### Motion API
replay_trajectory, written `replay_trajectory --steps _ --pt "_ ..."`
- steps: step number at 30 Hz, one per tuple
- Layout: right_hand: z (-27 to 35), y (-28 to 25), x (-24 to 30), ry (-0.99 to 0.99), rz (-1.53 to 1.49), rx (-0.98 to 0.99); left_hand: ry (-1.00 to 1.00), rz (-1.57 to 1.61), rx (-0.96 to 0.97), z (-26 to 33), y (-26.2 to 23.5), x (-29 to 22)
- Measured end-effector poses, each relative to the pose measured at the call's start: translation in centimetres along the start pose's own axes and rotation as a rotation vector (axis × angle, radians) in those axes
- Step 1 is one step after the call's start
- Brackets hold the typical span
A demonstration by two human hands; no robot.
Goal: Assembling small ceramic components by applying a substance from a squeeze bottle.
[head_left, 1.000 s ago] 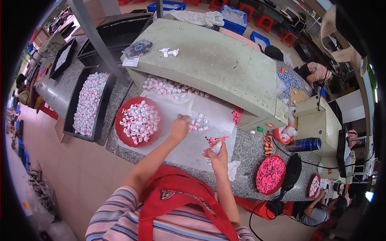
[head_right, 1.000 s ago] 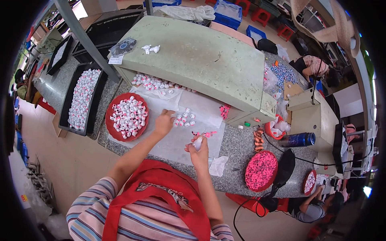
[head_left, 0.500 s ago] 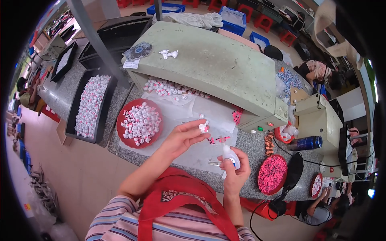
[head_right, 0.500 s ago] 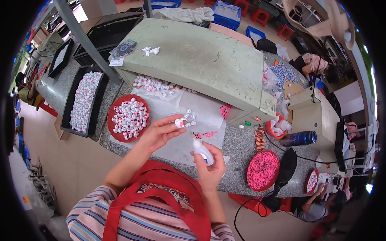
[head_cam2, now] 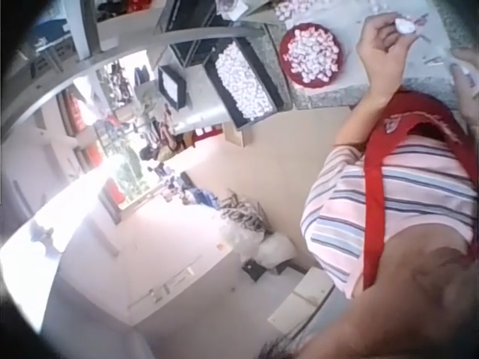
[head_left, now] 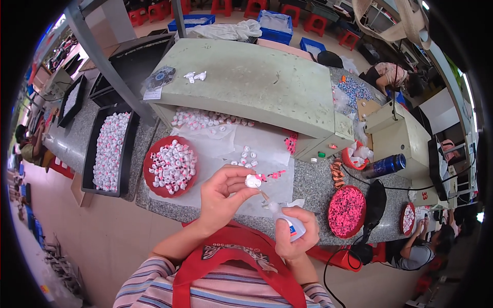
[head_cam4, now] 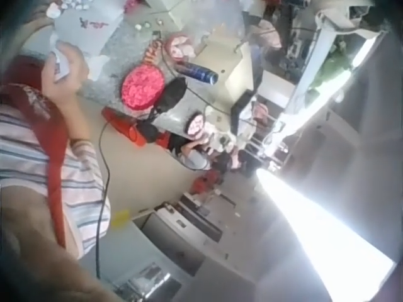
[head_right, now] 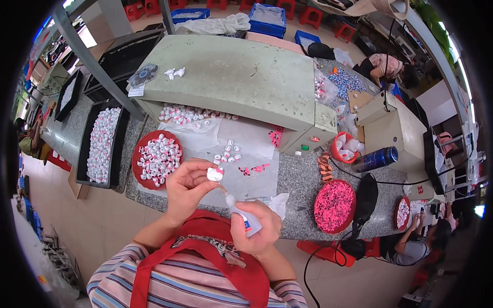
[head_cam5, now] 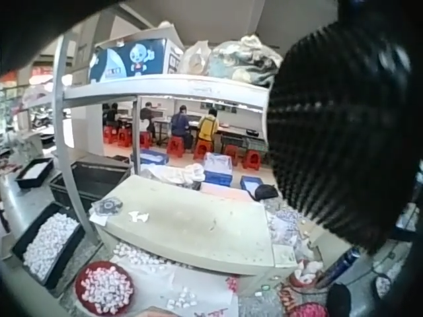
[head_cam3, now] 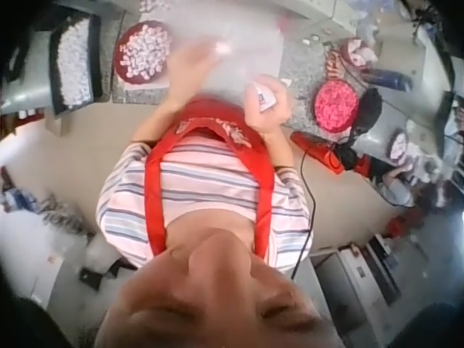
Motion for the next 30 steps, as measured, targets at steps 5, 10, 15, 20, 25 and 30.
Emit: replay_trajectory --steps 5,10,15,20,25,30 --pt "0.0 0.2 -0.2 0.007 -0.018 0.009 0.018 -0.017 0.012 0.0 0.1 -0.2" --pt "-0.2 0.2 -0.2 0.003 -0.037 0.011 0.023 -0.043 0.005 -0.1 0.0 -0.3" --pt "-0.2 0.4 -0.3 0.014 -0.037 0.017 0.02 -0.05 0.0 0.0 0.0 -0.3" --pt "-0.3 0.5 -0.4 0.01 -0.044 0.043 0.03 -0.082 0.002 0.0 -0.1 -0.4" --pt "-1.1 0.3 0.2 -0.02 -0.024 0.096 0.081 -0.205 0.014 0.0 -0.2 -0.7" --pt "-1.1 0.0 0.4 0.002 0.008 0.141 0.115 -0.292 -0.022 0.2 -0.4 -0.8"
Point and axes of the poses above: each hand's wrist, its own z-axis away from the middle knuckle, its own y-axis out of the palm, x = y × z, the point moved 4 cm from there along -z, towards the middle knuckle, and after that the axes turned 11 degrees about x, right-handed, at the moved point
